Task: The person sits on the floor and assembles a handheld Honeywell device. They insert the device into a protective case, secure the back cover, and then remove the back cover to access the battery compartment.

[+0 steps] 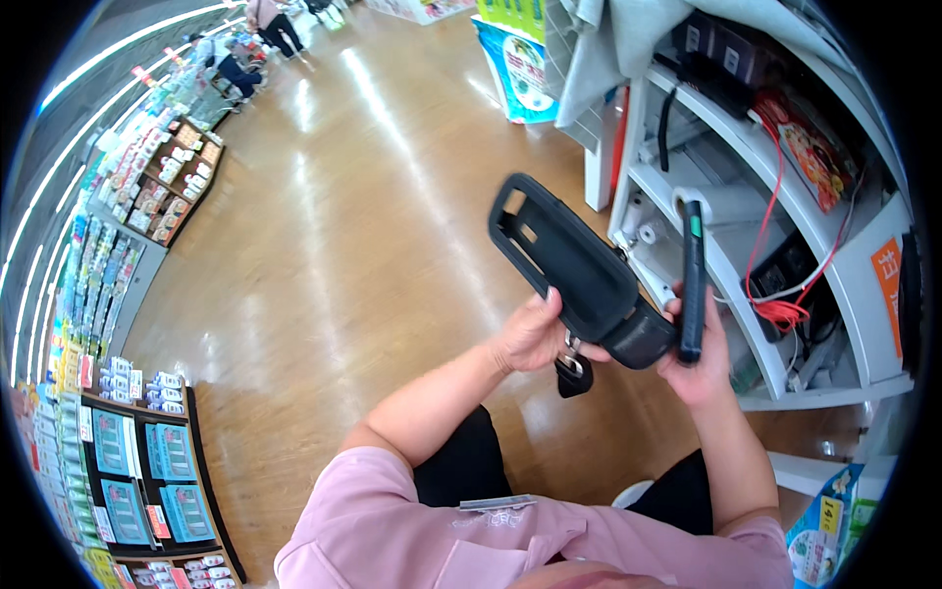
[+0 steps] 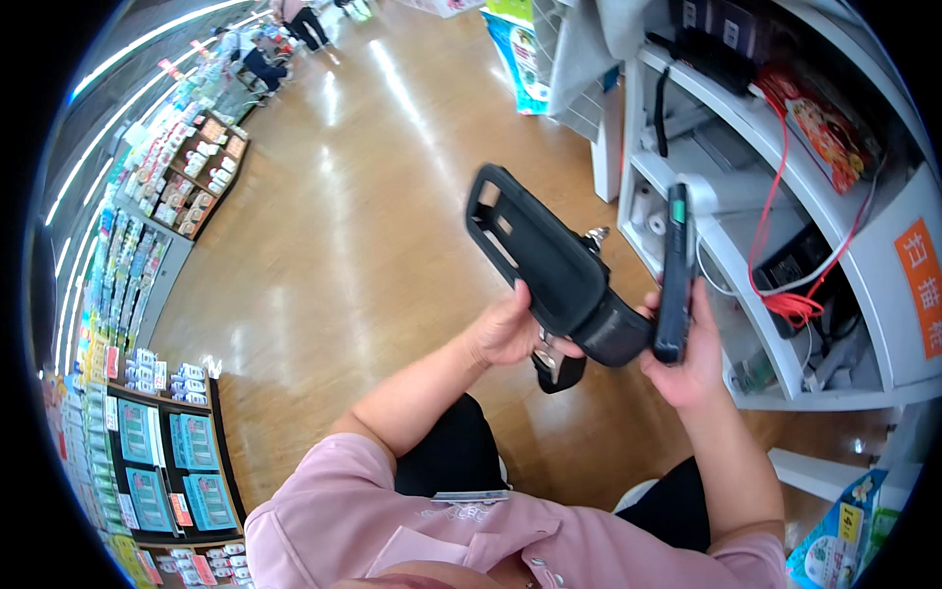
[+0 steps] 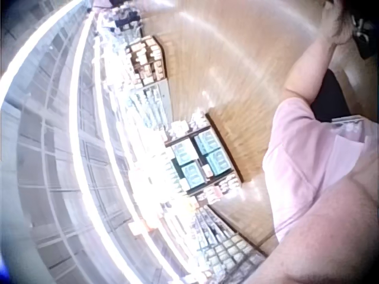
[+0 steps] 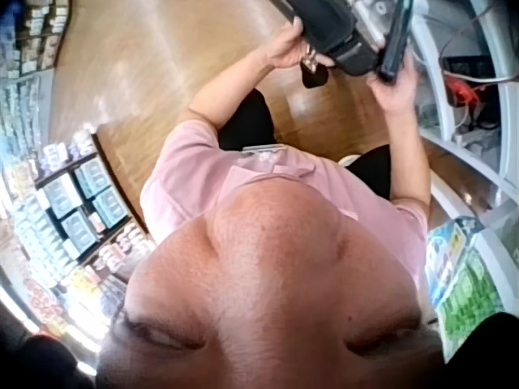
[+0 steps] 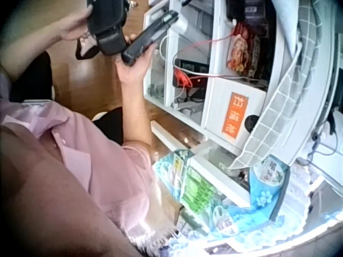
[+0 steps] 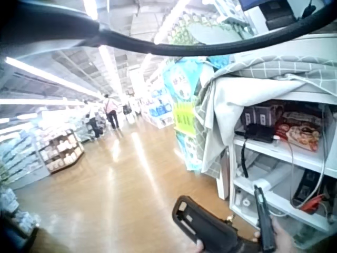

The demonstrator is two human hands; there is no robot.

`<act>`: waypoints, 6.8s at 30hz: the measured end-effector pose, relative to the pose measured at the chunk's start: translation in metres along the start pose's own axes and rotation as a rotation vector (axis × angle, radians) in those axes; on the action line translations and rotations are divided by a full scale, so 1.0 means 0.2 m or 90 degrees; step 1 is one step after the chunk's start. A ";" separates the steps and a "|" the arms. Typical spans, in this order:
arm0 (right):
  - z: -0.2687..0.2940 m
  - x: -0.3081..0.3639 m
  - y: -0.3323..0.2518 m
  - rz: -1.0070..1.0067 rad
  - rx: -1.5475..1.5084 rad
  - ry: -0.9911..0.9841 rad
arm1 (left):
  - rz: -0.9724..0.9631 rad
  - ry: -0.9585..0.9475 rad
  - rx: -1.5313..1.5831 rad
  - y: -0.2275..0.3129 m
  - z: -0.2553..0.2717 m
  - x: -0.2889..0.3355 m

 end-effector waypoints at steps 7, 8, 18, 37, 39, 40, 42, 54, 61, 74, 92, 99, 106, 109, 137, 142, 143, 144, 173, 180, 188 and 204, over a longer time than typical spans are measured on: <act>0.05 -0.03 0.02 -0.076 0.249 0.090 | -0.036 0.103 -0.144 0.05 0.16 0.01; 0.08 -0.03 0.02 -0.073 0.253 0.112 | -0.049 0.132 -0.176 0.05 0.18 0.01; 0.06 -0.09 -0.11 0.260 0.764 0.049 | -0.071 0.230 0.042 0.13 0.30 0.00; -0.07 -0.02 0.05 0.387 1.160 -0.039 | -0.038 0.289 0.030 0.03 0.36 0.00; -0.12 0.00 0.07 0.390 1.219 -0.052 | -0.025 0.298 0.065 -0.01 0.35 0.00; -0.13 0.00 0.08 0.387 1.226 -0.052 | -0.031 0.312 0.052 0.00 0.34 0.00; -0.15 0.01 0.08 0.400 1.249 -0.056 | -0.054 0.330 0.017 0.03 0.32 0.01; -0.09 -0.01 0.07 0.328 1.150 -0.047 | -0.242 0.252 -0.396 0.18 0.25 0.05; -0.03 -0.04 0.15 0.213 0.955 -0.108 | -0.209 0.087 -0.191 0.13 0.16 0.02; 0.02 -0.04 0.25 0.061 0.841 -0.161 | -0.110 0.038 -0.082 0.08 0.32 0.09; 0.00 -0.03 0.33 0.061 0.923 -0.223 | -0.162 -0.022 0.006 0.15 0.08 -0.01; 0.04 -0.06 0.29 0.028 0.686 -0.151 | -0.128 0.013 -0.019 0.16 0.09 0.00; 0.05 -0.06 0.31 -0.004 0.555 -0.024 | -0.168 0.012 -0.100 0.22 0.09 0.00; 0.06 -0.06 0.31 -0.042 0.507 0.010 | -0.195 0.078 -0.113 0.25 0.08 0.00; -0.06 -0.01 0.20 0.036 0.863 -0.094 | -0.220 0.092 -0.117 0.15 0.13 -0.03; -0.07 0.01 0.20 -0.006 0.726 -0.071 | -0.175 0.046 -0.142 0.14 0.11 -0.03; -0.05 0.02 0.21 -0.042 0.671 -0.060 | -0.167 0.049 -0.156 0.14 0.10 -0.04; -0.02 0.02 0.21 -0.059 0.615 -0.002 | -0.157 0.055 -0.170 0.13 0.09 -0.03; -0.20 0.03 0.15 0.345 1.019 -0.216 | -0.040 -0.005 0.154 -0.12 0.09 -0.09; -0.18 0.01 0.18 0.261 0.986 -0.227 | -0.048 0.023 0.221 -0.12 0.13 -0.09; -0.17 -0.02 0.25 0.125 0.694 -0.229 | -0.053 0.076 0.103 -0.05 0.23 -0.07; -0.13 0.02 0.06 0.564 1.033 0.070 | 0.068 0.180 0.119 -0.28 0.19 -0.03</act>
Point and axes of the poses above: each hand's wrist, its own x-axis away from the middle knuckle, its own z-axis out of the back of the hand, y = z × x, the point moved 8 cm from there along -x, towards the middle knuckle
